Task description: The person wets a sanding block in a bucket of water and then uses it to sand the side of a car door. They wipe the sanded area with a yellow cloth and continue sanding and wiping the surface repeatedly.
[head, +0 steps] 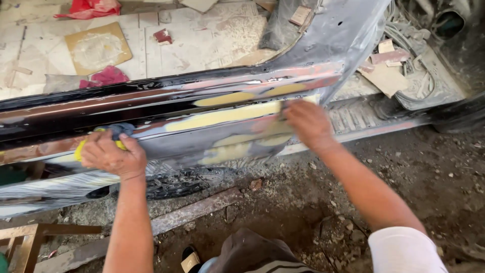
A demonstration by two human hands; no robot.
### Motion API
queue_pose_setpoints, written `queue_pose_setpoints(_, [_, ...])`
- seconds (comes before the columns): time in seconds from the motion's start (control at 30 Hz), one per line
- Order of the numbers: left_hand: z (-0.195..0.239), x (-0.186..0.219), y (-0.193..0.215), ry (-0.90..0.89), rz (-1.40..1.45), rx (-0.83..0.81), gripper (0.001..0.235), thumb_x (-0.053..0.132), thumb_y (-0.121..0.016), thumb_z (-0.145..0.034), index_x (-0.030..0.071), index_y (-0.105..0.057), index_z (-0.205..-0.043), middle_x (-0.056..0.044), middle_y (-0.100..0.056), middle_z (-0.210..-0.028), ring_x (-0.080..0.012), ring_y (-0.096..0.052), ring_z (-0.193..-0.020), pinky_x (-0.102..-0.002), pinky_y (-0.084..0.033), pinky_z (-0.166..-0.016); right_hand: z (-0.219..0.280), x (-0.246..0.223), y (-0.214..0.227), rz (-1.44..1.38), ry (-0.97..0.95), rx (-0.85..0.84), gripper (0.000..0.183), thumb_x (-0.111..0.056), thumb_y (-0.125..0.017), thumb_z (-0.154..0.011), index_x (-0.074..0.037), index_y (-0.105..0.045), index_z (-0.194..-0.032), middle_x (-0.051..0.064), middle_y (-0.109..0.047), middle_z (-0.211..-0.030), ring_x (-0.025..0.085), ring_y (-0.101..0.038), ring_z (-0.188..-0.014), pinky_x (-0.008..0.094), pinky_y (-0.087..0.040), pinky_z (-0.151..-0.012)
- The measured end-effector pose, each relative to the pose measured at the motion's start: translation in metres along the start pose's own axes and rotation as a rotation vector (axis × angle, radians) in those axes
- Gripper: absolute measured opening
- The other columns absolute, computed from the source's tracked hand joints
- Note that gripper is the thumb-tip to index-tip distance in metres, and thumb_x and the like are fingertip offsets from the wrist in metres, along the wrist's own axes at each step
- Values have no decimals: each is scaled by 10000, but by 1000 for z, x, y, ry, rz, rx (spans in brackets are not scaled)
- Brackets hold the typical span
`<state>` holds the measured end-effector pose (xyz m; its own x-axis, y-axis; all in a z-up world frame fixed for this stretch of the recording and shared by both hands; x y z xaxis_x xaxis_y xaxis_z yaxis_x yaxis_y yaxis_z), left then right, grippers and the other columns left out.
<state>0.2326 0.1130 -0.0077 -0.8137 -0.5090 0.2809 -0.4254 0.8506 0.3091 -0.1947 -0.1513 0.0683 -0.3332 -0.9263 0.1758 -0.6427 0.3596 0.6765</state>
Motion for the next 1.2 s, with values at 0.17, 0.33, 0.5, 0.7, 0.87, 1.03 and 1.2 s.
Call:
queue_pose_setpoints(0.17, [-10, 84, 28, -111, 67, -124, 296, 318, -591, -1032, 70, -684, -1164, -127, -609, -1221, -349, -533, -1148, -509, -343, -1014, -105, -147, -52, -198, 176, -58, 417, -59, -654, -879, -90, -668, -1294, 95, -639, -1412, 275, -602, -1302, 434, -484, -1124])
queue_pose_setpoints(0.33, [-6, 95, 28, -158, 130, -202, 318, 286, -654, -1023, 49, -688, -1232, -156, -607, -1267, -372, -533, -1172, -507, -341, -1027, -89, -118, -41, -270, 233, -93, 446, -123, -641, -882, -115, -667, -1327, 94, -624, -1447, 265, -597, -1320, 434, -478, -1022])
queue_pose_setpoints(0.5, [15, 132, 10, -191, 118, -238, 328, 254, -651, -994, 75, -689, -1267, -149, -610, -1329, -359, -548, -1252, -505, -355, -1066, -2, -6, 12, -56, -71, 107, 360, -112, -772, -921, -119, -666, -1265, 94, -648, -1350, 324, -611, -1237, 439, -525, -1045])
queue_pose_setpoints(0.7, [33, 310, -9, -436, 461, -395, 395, 269, -683, -969, 102, -626, -1322, -122, -610, -1333, -314, -588, -1226, -461, -430, -929, 23, 25, 32, -20, -156, 57, 407, -63, -748, -953, 33, -591, -1316, 195, -619, -1387, 416, -587, -1272, 480, -501, -1096])
queue_pose_setpoints(0.87, [37, 405, -7, -550, 414, -367, 455, 178, -593, -962, 62, -595, -1401, -103, -583, -1412, -258, -570, -1302, -404, -405, -1030, 27, 39, 38, -181, -347, 137, 438, -32, -727, -966, 20, -565, -1369, 206, -586, -1422, 417, -587, -1282, 462, -499, -1104])
queue_pose_setpoints(1.03, [34, 415, 0, -635, 415, -349, 530, 174, -558, -937, 9, -553, -1441, -139, -560, -1463, -271, -557, -1344, -417, -381, -1127, 61, 61, 14, -472, -605, 258, 425, -45, -676, -1046, 20, -513, -1433, 233, -522, -1514, 332, -568, -1365, 396, -523, -1088])
queue_pose_setpoints(1.2, [14, 314, -2, -752, 495, -482, 503, 120, -581, -1048, 103, -488, -1543, -125, -524, -1537, -277, -543, -1429, -437, -457, -1210, 88, 78, -31, -936, -943, 535, 403, -91, -674, -1067, -21, -484, -1415, 94, -581, -1307, 137, -578, -1170, 294, -551, -951])
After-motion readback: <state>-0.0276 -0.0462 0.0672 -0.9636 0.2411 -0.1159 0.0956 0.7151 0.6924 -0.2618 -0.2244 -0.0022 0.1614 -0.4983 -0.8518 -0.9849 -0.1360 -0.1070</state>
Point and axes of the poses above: each hand's wrist, its own z-axis away from the middle knuckle, its own y-axis out of the back of the hand, x = y × z, the point moved 5 cm from there along -z, towards the middle knuckle
